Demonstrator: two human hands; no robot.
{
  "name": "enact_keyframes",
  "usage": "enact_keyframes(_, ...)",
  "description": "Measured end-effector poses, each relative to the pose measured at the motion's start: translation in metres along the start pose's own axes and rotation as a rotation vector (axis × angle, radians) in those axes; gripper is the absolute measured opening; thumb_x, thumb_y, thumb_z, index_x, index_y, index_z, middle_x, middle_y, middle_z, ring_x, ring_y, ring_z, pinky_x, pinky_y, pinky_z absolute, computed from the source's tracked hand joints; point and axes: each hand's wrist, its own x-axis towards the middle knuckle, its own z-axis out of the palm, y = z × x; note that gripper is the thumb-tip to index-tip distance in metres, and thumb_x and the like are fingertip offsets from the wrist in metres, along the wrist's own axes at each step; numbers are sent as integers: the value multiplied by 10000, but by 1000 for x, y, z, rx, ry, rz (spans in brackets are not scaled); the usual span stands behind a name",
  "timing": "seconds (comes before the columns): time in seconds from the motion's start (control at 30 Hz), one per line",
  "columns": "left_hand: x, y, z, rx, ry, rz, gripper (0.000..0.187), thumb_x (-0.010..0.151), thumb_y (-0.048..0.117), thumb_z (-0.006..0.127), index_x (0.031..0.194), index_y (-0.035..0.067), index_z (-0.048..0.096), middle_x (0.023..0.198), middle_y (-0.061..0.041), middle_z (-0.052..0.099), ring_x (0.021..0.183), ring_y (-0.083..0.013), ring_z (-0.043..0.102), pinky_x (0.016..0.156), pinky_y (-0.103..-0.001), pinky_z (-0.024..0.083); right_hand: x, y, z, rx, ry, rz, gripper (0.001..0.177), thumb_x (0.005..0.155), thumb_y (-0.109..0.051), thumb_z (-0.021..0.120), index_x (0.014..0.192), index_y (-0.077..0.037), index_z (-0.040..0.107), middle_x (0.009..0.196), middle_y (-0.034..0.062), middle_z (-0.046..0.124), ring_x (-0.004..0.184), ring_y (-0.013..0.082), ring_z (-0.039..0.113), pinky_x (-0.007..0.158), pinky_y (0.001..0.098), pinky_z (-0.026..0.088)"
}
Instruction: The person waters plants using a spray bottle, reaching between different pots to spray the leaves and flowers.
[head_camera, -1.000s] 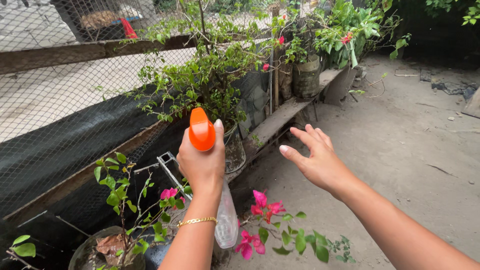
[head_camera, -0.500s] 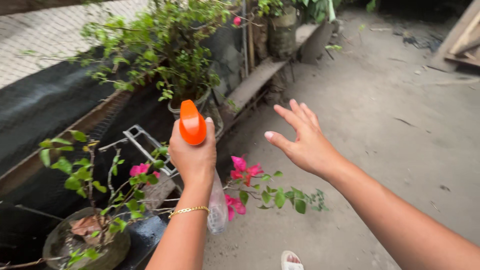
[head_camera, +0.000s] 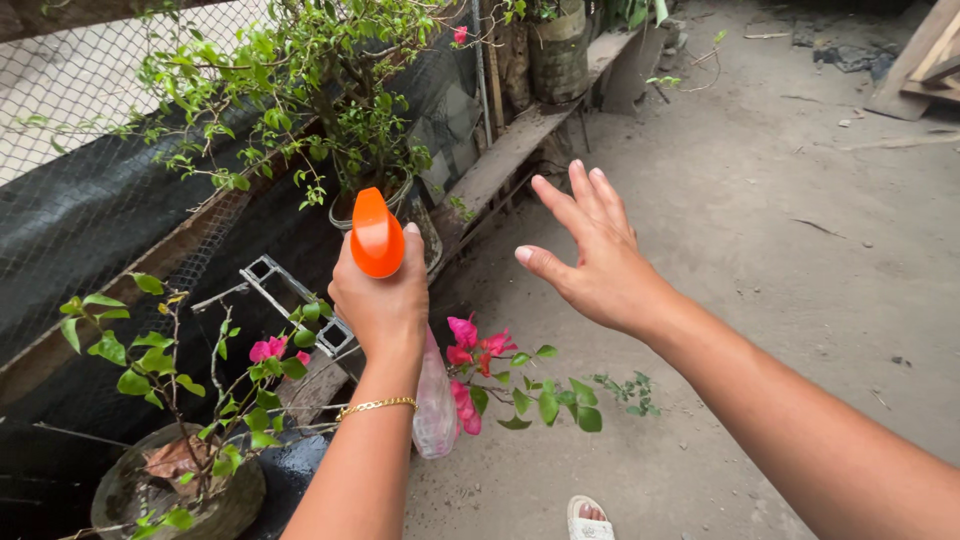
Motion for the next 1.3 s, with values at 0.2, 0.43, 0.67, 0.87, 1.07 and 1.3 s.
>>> enact_keyframes(0.2, 0, 2, 3, 74, -18, -38, 321, 802, 366, 789, 970, 95, 749, 830, -101, 773, 839, -293, 762, 838, -413, 554, -1, 9, 1, 6, 4, 12, 808, 884, -521, 686, 1568, -213, 385, 1681, 232, 109, 1572, 360, -13, 1204, 509, 157)
enact_keyframes(0.43, -3, -1, 8, 151, -15, -108, 303, 789, 356, 788, 969, 114, 768, 846, -115, 772, 863, -320, 748, 845, -428, 543, -6, 19, -5, 28, 29, 65, 773, 886, -480, 702, 1553, -209, 421, 1685, 214, 133, 1580, 334, -6, 1216, 492, 178)
enact_keyframes(0.67, -4, 1, 12, 147, -24, -97, 316, 810, 366, 801, 985, 112, 735, 883, -109, 777, 883, -329, 746, 862, -434, 541, -10, 14, -14, 123, 11, 126, 758, 856, -470, 691, 1519, -214, 426, 1680, 197, 113, 1579, 322, -29, 1147, 458, 277)
enact_keyframes(0.87, -7, 7, 14, 160, -35, -107, 348, 808, 405, 795, 1010, 128, 735, 908, -112, 772, 901, -350, 732, 852, -459, 544, -13, 13, -16, 15, 7, 68, 779, 870, -454, 714, 1545, -203, 418, 1685, 206, 109, 1571, 346, -17, 1203, 499, 154)
enact_keyframes(1.07, -15, 6, 17, 154, -69, -135, 347, 802, 413, 790, 1008, 138, 742, 894, -104, 779, 904, -343, 739, 861, -452, 547, -18, 19, -14, -14, 17, 53, 792, 866, -454, 721, 1549, -198, 412, 1679, 226, 122, 1570, 360, -8, 1209, 506, 137)
enact_keyframes(1.3, -23, 1, 12, 96, -59, -106, 324, 803, 376, 796, 998, 124, 736, 883, -98, 781, 887, -324, 751, 863, -440, 547, -21, 19, -11, -24, 14, 58, 784, 867, -454, 721, 1545, -202, 420, 1674, 234, 129, 1572, 356, -11, 1215, 505, 133)
